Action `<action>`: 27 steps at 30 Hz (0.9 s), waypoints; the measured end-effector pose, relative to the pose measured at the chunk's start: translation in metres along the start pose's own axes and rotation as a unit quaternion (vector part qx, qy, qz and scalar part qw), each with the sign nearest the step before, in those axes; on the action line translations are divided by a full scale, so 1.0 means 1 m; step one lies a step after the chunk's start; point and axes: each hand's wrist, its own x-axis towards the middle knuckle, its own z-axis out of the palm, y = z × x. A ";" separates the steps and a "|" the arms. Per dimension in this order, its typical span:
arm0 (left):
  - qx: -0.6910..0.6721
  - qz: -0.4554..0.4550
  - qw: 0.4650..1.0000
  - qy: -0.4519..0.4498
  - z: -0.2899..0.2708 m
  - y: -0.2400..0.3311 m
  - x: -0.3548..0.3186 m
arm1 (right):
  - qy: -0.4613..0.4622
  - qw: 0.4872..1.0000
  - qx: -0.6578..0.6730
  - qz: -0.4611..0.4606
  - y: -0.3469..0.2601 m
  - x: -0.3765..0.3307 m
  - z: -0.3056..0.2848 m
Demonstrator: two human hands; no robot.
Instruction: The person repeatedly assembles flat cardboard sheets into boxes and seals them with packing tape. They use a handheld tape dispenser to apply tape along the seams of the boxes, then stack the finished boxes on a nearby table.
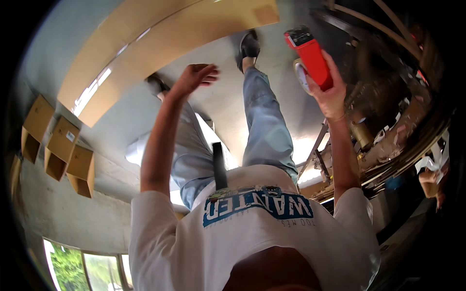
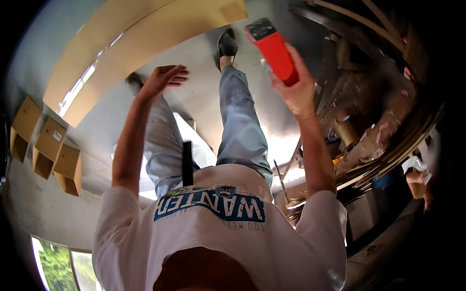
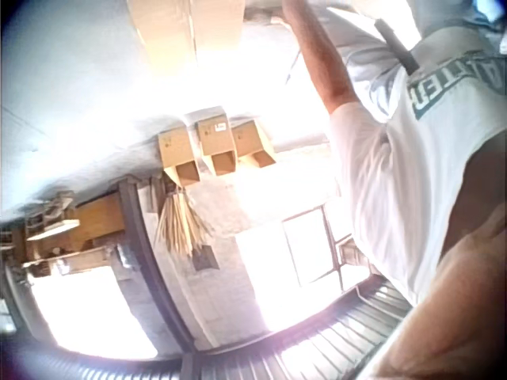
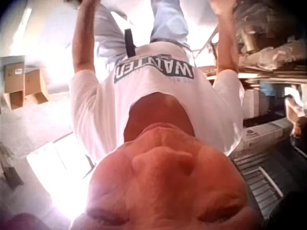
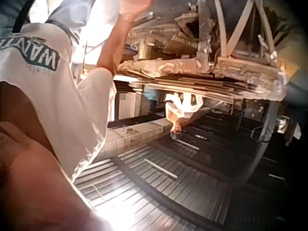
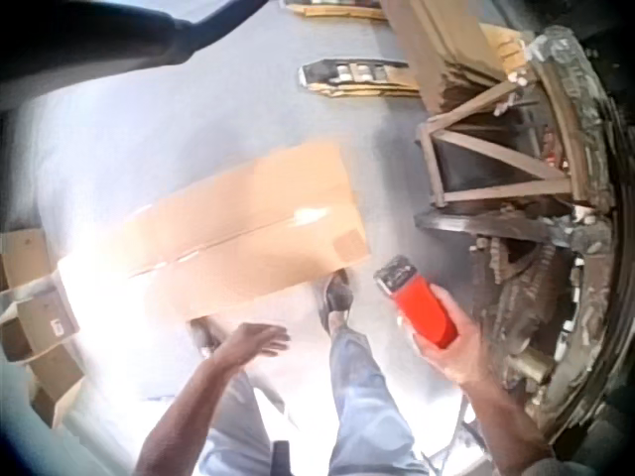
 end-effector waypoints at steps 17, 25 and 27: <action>0.077 0.100 0.992 -0.004 0.063 0.182 0.075 | -0.022 0.997 -0.011 -0.074 0.018 0.025 0.013; 0.504 0.307 0.756 0.284 -0.021 0.331 0.183 | 0.036 0.994 -0.096 0.035 0.017 0.048 0.033; 0.540 0.346 0.683 0.351 -0.032 0.337 0.206 | 0.044 0.994 -0.103 0.014 0.026 0.077 0.051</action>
